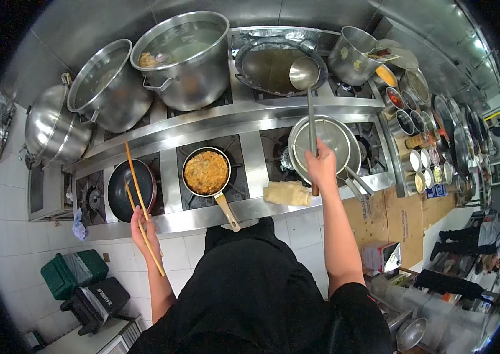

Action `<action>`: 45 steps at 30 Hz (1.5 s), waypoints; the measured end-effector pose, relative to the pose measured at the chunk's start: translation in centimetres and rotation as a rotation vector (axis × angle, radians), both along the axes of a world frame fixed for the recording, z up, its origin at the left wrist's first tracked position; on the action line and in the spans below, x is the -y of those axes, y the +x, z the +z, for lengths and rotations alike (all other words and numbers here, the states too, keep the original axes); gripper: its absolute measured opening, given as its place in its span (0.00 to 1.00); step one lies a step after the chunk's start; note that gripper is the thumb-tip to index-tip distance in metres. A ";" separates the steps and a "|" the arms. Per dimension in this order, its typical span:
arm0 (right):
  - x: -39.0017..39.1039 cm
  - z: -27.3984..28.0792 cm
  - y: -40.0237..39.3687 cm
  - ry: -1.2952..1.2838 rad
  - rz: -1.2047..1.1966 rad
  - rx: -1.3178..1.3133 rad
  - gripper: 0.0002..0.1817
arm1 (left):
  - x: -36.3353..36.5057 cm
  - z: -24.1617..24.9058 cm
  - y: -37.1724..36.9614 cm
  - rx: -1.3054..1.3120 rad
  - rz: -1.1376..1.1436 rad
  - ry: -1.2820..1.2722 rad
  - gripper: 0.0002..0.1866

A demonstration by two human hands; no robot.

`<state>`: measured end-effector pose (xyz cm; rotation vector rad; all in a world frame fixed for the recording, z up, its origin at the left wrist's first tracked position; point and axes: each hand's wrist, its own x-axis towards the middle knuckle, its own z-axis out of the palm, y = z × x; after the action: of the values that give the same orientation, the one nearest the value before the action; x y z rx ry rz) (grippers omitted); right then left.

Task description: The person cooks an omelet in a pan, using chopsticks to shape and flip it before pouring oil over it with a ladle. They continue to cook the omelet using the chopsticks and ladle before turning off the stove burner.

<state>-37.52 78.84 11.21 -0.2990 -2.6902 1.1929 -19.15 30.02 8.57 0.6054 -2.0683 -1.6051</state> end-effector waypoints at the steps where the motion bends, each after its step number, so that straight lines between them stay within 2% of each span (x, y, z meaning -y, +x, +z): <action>1: -0.4 -0.3 -1.2 -0.001 0.003 -0.002 0.28 | -0.3 0.3 -0.3 0.006 -0.004 -0.006 0.28; 7: -1.1 -0.4 -4.3 0.042 0.011 0.058 0.26 | -0.3 -1.4 0.8 0.019 0.022 -0.017 0.29; 12: -1.2 -0.9 -4.8 -0.060 0.037 0.078 0.25 | -0.5 -1.6 1.7 0.091 0.033 -0.047 0.29; 22: -0.9 -1.5 -4.6 -0.174 0.005 0.137 0.23 | 0.1 -1.2 0.8 0.000 0.043 -0.048 0.27; 24: -0.5 -0.9 -4.3 -0.354 -0.002 0.153 0.20 | 0.2 -1.0 0.6 0.009 0.049 -0.041 0.27; 25: -0.4 -0.7 -4.1 -0.354 -0.003 0.154 0.20 | 0.3 -1.0 0.6 0.015 0.050 -0.043 0.27; 30: -0.2 1.8 -3.5 -0.709 0.034 0.217 0.04 | 0.7 -1.3 0.8 0.031 0.047 -0.062 0.27; 33: 0.0 4.4 -2.3 -0.858 0.055 0.261 0.01 | 0.7 -1.2 1.0 0.050 0.041 -0.039 0.26; 36: 0.1 6.6 -0.7 -0.849 0.082 0.268 0.01 | 0.6 -0.8 1.1 0.042 0.070 -0.043 0.27; 37: 0.0 7.4 -0.1 -0.846 0.130 0.282 0.06 | 0.6 -0.7 1.2 0.043 0.072 -0.042 0.27; 38: 0.0 8.4 0.6 -0.846 0.138 0.289 0.06 | 0.6 -0.6 1.3 0.045 0.075 -0.042 0.28; 41: 0.5 10.6 3.0 -0.817 0.157 0.358 0.21 | 0.9 -0.9 1.8 0.032 0.067 -0.058 0.28; 45: 1.4 12.4 6.1 -0.801 0.240 0.461 0.23 | 0.6 -0.5 2.4 0.062 0.080 -0.051 0.28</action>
<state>-31.42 77.48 23.62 -0.3960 -2.4748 2.5195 -16.75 29.40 8.11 0.7196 -2.0953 -1.5016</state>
